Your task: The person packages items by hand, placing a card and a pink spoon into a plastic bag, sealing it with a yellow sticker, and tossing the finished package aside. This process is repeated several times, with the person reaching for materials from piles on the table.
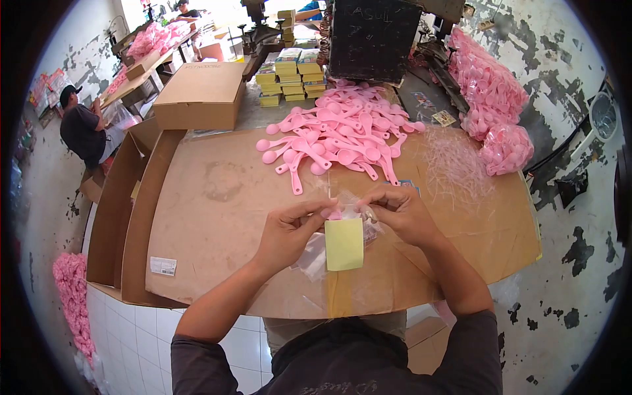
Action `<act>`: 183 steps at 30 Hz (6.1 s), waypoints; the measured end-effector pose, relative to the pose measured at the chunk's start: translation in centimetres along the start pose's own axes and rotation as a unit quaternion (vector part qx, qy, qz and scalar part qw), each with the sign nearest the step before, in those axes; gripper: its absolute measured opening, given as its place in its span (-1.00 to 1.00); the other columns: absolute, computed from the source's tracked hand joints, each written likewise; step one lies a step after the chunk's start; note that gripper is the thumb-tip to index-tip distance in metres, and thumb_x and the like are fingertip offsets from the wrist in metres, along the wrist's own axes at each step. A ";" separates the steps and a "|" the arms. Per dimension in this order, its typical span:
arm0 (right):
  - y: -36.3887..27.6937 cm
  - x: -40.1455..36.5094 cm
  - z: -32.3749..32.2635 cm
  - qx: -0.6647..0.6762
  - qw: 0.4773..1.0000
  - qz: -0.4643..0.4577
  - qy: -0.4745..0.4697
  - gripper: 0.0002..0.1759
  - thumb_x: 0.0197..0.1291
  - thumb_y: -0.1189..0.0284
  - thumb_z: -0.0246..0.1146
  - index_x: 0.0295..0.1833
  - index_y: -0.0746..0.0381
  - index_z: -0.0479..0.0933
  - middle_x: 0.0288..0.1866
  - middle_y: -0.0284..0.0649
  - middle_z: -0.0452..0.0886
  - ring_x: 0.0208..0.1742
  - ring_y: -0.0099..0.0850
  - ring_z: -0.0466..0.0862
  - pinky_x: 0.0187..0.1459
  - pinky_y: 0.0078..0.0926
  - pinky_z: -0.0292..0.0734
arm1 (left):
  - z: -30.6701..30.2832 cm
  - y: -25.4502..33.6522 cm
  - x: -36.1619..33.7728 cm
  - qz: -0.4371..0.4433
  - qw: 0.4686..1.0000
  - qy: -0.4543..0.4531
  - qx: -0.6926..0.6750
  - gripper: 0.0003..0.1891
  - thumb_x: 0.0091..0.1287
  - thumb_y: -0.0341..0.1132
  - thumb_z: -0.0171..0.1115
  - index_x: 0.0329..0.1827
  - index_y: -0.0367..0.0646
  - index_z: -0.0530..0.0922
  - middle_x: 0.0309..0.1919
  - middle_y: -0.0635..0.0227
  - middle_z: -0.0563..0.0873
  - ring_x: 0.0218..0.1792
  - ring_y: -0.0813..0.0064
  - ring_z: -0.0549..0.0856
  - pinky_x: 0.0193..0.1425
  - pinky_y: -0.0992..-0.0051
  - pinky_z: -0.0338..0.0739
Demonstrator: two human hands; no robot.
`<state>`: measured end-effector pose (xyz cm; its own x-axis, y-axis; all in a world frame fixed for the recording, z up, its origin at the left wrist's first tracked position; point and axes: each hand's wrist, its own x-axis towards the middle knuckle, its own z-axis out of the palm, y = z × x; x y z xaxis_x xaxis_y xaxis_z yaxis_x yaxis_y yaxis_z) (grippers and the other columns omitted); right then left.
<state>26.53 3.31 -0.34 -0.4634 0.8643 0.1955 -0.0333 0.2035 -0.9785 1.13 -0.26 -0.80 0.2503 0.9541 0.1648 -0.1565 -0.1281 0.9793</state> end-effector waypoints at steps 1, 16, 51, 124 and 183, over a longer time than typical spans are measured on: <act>-0.1 0.0 -0.2 -0.021 1.000 -0.009 -0.009 -0.83 0.41 0.62 0.33 0.04 0.34 0.74 -0.07 -0.34 0.75 -0.15 -0.65 0.67 -0.11 -0.64 0.57 | -0.3 -0.1 0.0 0.006 1.000 -0.009 0.017 -0.74 0.58 -0.39 0.26 0.19 -0.34 0.72 -0.02 0.23 0.83 -0.06 0.60 0.78 0.09 0.50 0.74; -0.5 0.0 -0.9 -0.061 0.997 0.009 -0.043 -0.83 0.36 0.56 0.40 0.03 0.30 0.75 -0.08 -0.31 0.77 -0.13 -0.62 0.67 -0.10 -0.60 0.56 | -0.4 -0.8 0.4 -0.065 0.997 -0.043 -0.001 -0.72 0.56 -0.40 0.29 0.24 -0.36 0.66 0.03 0.18 0.82 -0.01 0.52 0.80 0.09 0.48 0.76; -0.7 0.1 -7.5 -0.440 0.894 -0.066 0.045 -0.58 0.32 0.40 0.40 0.22 0.36 0.59 0.16 -0.05 0.66 0.19 -0.13 0.70 0.24 -0.20 0.58 | -14.4 4.5 1.7 0.237 0.887 0.379 -0.114 -0.58 0.71 -0.11 0.00 0.46 -0.13 0.48 0.35 0.32 0.66 0.31 0.52 0.66 0.25 0.49 0.59; -0.4 -1.2 1.7 -0.100 0.986 -0.054 0.124 -0.75 0.30 0.46 0.50 0.04 0.31 0.73 -0.13 -0.28 0.71 -0.18 -0.56 0.69 -0.17 -0.53 0.57 | 0.4 -1.2 0.5 -0.064 0.991 -0.099 0.059 -0.54 0.51 -0.46 0.34 0.43 -0.34 0.50 0.02 0.18 0.82 -0.01 0.56 0.80 0.08 0.53 0.71; -5.5 3.2 1.6 0.076 0.969 -0.120 -0.204 -0.57 0.49 0.33 0.16 0.37 0.26 0.50 0.37 -0.11 0.53 0.49 -0.23 0.45 0.54 -0.21 0.22 | -1.8 0.6 0.2 -0.127 0.959 -0.228 -0.113 -0.58 0.63 -0.32 0.21 0.47 -0.25 0.48 0.04 0.30 0.82 0.09 0.63 0.73 0.17 0.51 0.62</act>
<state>23.76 4.23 5.62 -0.7369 0.5403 0.4062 -0.2989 0.2786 -0.9127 -0.63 0.34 -0.42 0.6914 0.7224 0.0087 -0.2245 0.2033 0.9530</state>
